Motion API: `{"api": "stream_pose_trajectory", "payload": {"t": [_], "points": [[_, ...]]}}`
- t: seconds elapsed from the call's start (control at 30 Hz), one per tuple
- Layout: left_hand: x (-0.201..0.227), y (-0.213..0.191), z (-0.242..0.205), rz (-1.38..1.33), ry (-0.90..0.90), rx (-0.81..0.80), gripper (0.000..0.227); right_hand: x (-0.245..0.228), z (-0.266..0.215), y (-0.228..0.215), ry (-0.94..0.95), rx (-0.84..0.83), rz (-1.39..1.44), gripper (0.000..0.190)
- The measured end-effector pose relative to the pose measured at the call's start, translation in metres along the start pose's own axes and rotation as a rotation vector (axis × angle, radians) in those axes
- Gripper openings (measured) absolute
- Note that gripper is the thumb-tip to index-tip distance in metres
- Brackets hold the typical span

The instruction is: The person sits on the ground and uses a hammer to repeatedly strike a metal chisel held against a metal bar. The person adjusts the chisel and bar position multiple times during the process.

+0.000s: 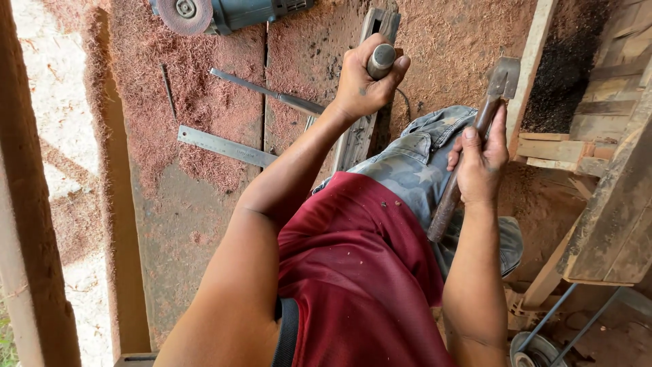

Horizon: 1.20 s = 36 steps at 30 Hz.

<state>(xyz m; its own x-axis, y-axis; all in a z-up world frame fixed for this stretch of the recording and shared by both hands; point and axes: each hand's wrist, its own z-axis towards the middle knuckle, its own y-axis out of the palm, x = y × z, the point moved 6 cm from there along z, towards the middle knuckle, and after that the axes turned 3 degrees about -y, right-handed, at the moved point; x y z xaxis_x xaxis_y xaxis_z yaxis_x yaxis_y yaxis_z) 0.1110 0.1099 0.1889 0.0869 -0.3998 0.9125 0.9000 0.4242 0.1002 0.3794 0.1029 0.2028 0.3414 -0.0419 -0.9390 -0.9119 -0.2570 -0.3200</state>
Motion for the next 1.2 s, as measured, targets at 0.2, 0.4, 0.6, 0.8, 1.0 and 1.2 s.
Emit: {"api": "stream_pose_trajectory", "payload": {"t": [0.2, 0.4, 0.6, 0.8, 1.0, 1.2], "points": [[-0.006, 0.002, -0.007, 0.035, 0.014, 0.025, 0.019, -0.008, -0.003, 0.003, -0.016, -0.001, -0.012, 0.063], [-0.018, -0.004, -0.014, -0.032, -0.058, 0.066, 0.023, -0.107, -0.021, 0.011, -0.562, -0.094, -0.378, 0.073], [-0.03, 0.001, -0.021, 0.006, -0.018, 0.055, 0.023, -0.146, -0.026, 0.035, -0.95, -0.04, -0.986, 0.055], [-0.038, 0.006, -0.027, 0.123, 0.096, 0.049, 0.037, -0.13, -0.024, 0.066, -0.662, -0.385, -1.035, 0.059], [-0.017, 0.007, -0.021, 0.008, -0.002, 0.031, 0.022, -0.156, -0.045, 0.043, -0.896, -0.146, -0.807, 0.063], [-0.028, 0.012, -0.018, -0.019, 0.104, 0.016, 0.017, -0.106, -0.019, 0.061, -0.663, -0.369, -1.081, 0.067]]}}
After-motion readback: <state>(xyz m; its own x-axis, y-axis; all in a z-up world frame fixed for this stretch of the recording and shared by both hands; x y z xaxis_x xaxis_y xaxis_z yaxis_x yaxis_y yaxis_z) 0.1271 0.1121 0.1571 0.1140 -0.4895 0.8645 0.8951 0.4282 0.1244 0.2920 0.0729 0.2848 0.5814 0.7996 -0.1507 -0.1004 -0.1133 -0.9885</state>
